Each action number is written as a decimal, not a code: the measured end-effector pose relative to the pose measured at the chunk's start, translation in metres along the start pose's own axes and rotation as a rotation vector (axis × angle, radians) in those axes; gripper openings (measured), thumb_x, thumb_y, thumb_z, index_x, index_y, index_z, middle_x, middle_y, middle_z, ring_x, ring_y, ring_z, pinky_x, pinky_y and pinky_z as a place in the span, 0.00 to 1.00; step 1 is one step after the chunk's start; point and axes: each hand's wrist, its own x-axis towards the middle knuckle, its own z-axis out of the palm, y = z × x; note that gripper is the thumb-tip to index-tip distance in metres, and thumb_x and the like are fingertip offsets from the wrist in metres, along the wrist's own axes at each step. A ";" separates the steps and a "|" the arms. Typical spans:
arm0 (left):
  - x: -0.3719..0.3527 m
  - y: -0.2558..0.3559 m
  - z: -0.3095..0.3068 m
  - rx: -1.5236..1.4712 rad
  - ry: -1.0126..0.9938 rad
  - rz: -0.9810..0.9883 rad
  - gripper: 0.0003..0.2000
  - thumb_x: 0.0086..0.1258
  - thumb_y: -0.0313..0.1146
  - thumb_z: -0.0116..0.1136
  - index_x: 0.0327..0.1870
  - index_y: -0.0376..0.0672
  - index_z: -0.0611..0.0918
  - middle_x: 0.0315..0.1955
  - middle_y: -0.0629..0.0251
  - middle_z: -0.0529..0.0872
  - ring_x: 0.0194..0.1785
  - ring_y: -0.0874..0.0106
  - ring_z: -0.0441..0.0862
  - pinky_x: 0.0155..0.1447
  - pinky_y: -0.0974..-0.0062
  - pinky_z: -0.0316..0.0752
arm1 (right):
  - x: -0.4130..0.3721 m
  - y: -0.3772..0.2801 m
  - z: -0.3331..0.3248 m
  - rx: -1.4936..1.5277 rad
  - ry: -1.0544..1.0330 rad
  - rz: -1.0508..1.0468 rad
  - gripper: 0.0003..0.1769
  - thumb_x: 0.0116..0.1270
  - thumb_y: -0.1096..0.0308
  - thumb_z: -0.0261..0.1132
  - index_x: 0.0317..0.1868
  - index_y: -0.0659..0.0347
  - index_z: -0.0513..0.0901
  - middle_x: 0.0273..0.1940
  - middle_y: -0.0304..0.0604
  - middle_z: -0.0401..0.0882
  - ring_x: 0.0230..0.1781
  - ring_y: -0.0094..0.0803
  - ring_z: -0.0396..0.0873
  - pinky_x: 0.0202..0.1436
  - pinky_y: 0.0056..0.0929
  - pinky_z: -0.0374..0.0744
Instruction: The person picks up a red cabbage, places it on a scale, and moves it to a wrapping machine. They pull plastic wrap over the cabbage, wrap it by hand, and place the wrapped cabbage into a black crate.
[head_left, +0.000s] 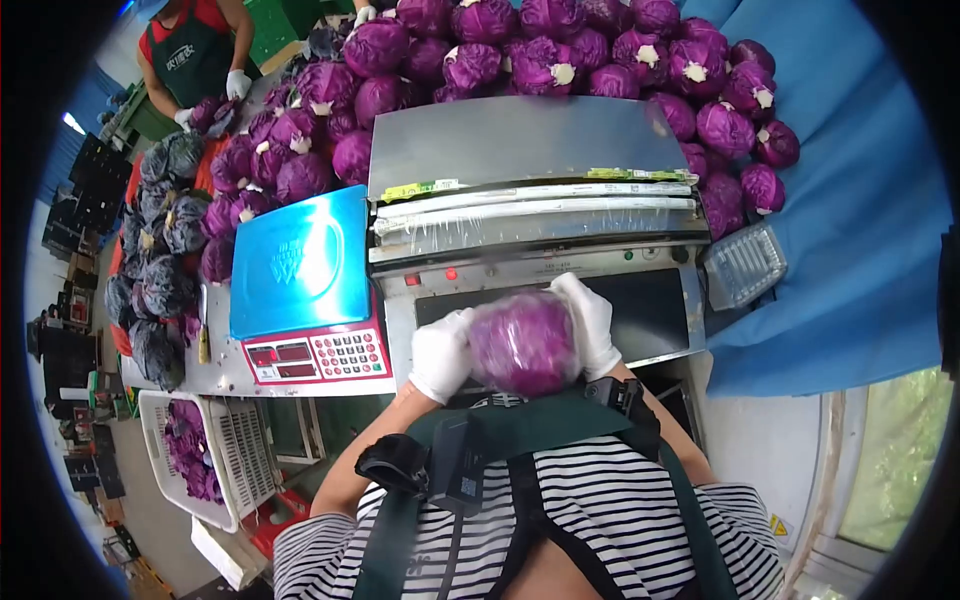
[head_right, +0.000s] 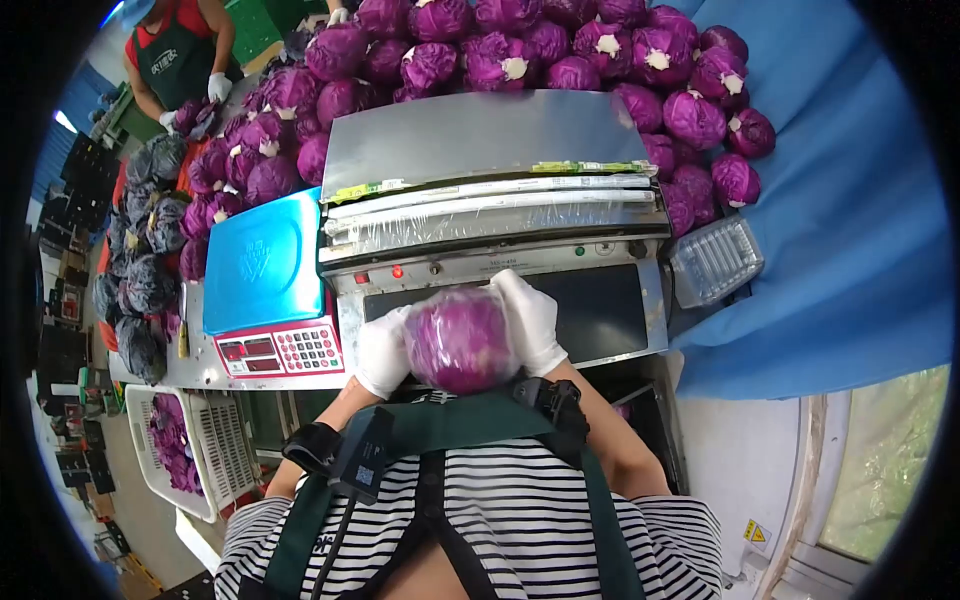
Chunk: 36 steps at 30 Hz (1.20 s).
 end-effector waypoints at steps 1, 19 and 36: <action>0.003 0.001 0.007 -0.072 0.061 0.060 0.06 0.57 0.30 0.61 0.28 0.43 0.75 0.21 0.59 0.77 0.25 0.59 0.79 0.28 0.65 0.74 | 0.001 0.002 -0.002 0.505 -0.154 0.203 0.10 0.68 0.61 0.61 0.33 0.58 0.73 0.26 0.38 0.73 0.25 0.30 0.74 0.31 0.26 0.72; 0.091 0.031 -0.078 -0.615 -0.386 0.274 0.19 0.66 0.40 0.60 0.19 0.38 0.71 0.16 0.63 0.65 0.20 0.66 0.66 0.26 0.71 0.62 | 0.014 -0.064 -0.028 1.362 -0.927 0.549 0.27 0.71 0.55 0.57 0.62 0.66 0.71 0.55 0.43 0.75 0.57 0.26 0.71 0.62 0.25 0.68; 0.013 0.074 0.023 -1.325 -1.760 -0.238 0.24 0.75 0.45 0.43 0.60 0.32 0.74 0.59 0.55 0.76 0.64 0.68 0.71 0.71 0.69 0.59 | -0.165 -0.053 -0.095 0.789 0.038 0.727 0.31 0.64 0.62 0.64 0.65 0.62 0.67 0.60 0.48 0.71 0.62 0.35 0.69 0.66 0.33 0.65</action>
